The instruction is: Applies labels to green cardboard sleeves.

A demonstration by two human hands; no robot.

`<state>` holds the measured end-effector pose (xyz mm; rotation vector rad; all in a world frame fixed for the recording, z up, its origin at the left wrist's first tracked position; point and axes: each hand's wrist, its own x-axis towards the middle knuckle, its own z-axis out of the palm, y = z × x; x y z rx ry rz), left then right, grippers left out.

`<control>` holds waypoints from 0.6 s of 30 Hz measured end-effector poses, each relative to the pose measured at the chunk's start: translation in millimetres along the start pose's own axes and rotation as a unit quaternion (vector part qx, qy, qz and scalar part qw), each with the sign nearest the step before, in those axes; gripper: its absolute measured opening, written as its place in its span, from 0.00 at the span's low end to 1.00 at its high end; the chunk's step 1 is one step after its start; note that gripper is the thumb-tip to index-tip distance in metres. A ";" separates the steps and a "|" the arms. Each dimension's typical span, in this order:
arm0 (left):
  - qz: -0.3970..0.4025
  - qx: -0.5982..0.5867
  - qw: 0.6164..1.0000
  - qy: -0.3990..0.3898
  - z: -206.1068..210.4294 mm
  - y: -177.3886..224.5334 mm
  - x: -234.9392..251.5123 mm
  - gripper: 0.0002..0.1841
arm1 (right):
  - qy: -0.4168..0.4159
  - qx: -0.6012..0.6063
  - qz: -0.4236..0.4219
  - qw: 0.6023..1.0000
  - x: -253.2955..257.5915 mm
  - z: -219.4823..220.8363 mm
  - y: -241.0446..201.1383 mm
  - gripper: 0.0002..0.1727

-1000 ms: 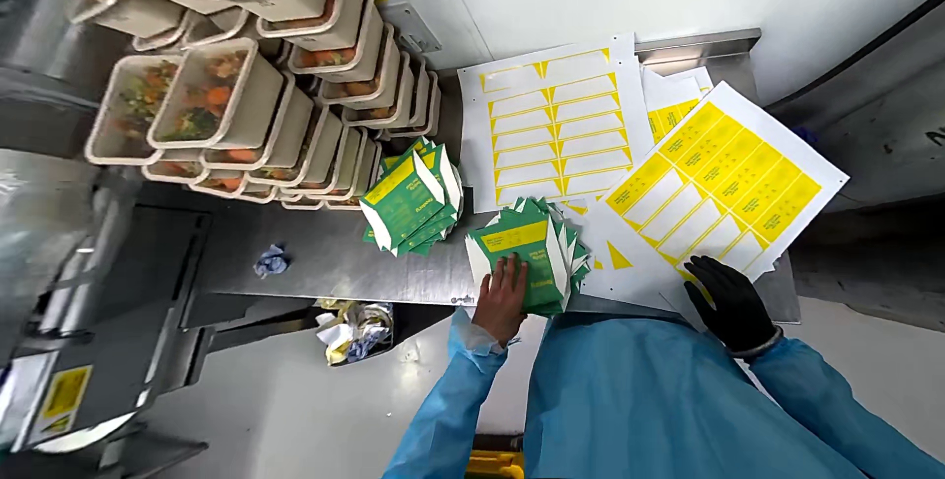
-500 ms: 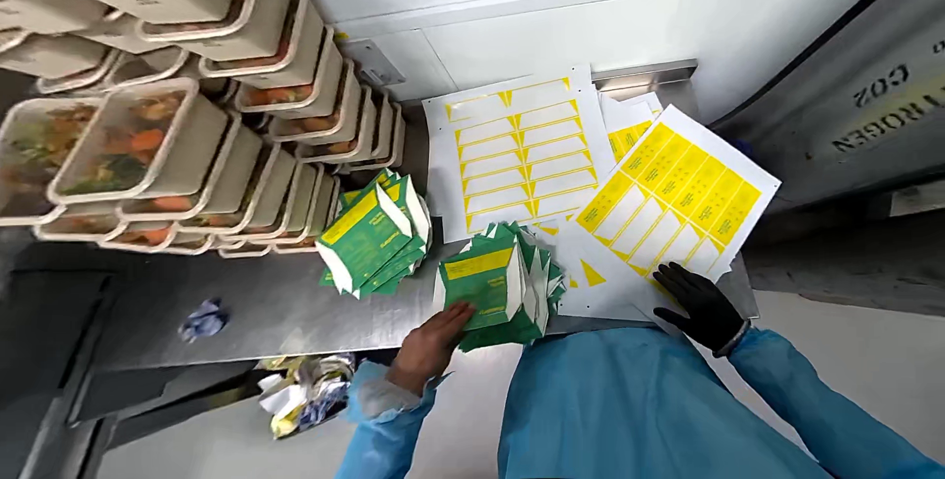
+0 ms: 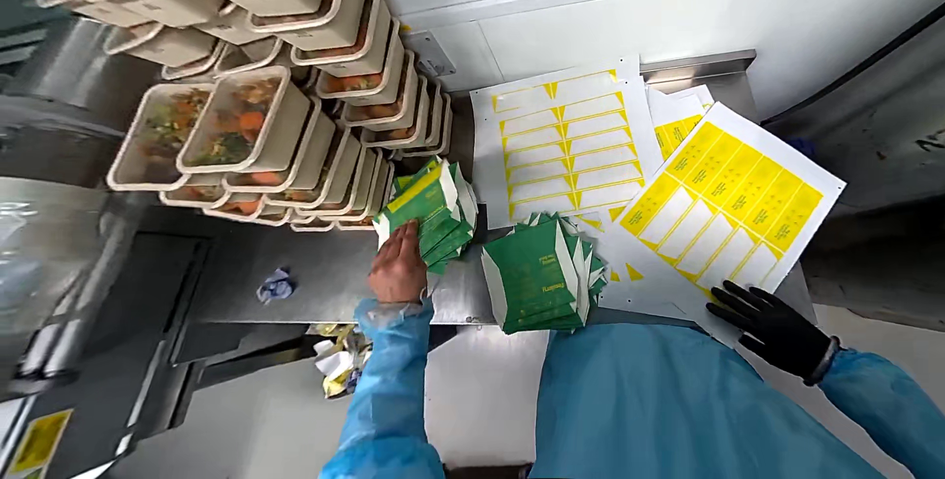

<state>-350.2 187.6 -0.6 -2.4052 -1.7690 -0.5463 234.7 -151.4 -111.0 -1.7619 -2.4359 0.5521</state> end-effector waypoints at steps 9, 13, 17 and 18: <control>-0.138 0.003 0.969 -0.203 37.3 -45.0 4.1 0.21 | 0.061 0.028 0.016 0.998 -4.0 12.8 5.9 0.22; -0.131 -0.035 0.982 -0.129 40.6 -42.4 -5.6 0.23 | 0.083 0.060 0.035 0.994 -5.1 18.5 2.9 0.23; -0.127 -0.063 0.990 -0.002 38.9 -45.6 -12.9 0.16 | 0.053 0.034 -0.010 0.998 19.6 8.8 9.7 0.25; -0.127 -0.073 0.989 0.037 34.3 -44.5 -11.9 0.15 | 0.050 0.030 -0.032 0.998 28.8 2.3 15.6 0.23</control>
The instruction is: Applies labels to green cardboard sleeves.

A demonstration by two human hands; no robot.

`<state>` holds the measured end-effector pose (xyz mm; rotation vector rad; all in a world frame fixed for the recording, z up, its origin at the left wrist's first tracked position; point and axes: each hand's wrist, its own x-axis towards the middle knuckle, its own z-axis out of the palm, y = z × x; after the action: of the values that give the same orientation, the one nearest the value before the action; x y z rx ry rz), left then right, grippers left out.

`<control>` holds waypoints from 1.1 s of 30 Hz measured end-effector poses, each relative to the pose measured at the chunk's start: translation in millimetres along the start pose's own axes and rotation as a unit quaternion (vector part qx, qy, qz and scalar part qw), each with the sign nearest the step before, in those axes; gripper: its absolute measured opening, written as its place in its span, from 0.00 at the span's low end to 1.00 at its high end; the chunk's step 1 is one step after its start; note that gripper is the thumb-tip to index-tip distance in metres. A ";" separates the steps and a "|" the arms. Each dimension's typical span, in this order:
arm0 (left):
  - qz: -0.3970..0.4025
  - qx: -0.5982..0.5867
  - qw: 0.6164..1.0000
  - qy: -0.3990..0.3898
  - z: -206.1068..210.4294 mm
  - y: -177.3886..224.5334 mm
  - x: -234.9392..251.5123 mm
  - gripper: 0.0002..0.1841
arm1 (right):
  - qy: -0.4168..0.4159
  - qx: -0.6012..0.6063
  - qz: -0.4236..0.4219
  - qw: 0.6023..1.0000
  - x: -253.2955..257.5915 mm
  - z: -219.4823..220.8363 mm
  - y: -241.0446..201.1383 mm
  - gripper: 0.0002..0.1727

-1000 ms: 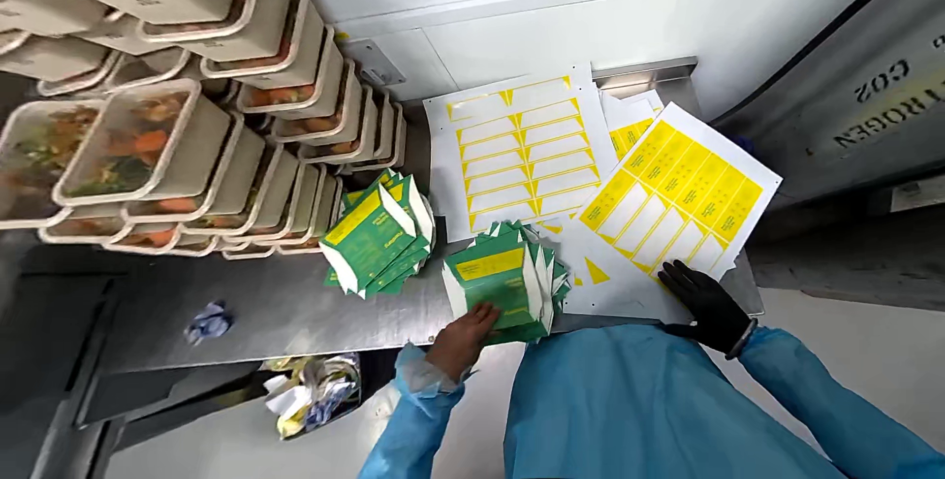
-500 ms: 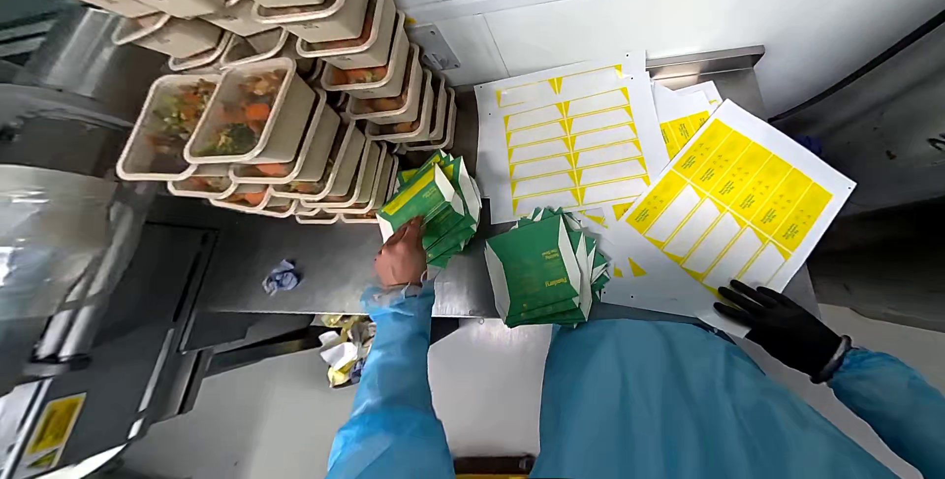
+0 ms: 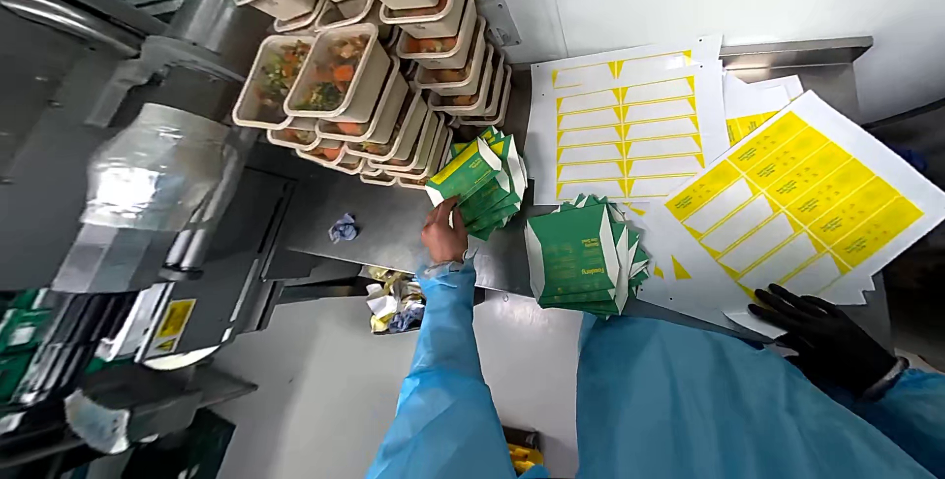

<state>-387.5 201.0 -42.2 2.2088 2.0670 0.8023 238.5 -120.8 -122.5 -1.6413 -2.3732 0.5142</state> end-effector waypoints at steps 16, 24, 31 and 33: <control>-0.171 -0.335 0.909 0.180 -58.0 35.3 35.5 0.14 | -0.143 0.146 0.150 0.967 75.7 -106.0 -73.5 0.17; 0.041 -0.066 0.989 0.129 -59.4 31.1 22.3 0.17 | -0.085 0.016 0.150 0.985 60.4 -75.9 -96.4 0.20; 0.029 0.050 0.977 -0.208 4.0 34.0 8.2 0.17 | -0.259 0.106 -0.137 0.950 208.8 -168.6 -156.7 0.40; -0.013 0.063 0.975 -0.213 0.9 44.9 7.3 0.20 | -0.350 -0.036 -0.103 0.931 231.7 -163.9 -200.6 0.45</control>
<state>-345.6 202.4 -24.8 2.1646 1.9668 0.1706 42.6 58.3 101.9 -1.3511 -3.0396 1.1353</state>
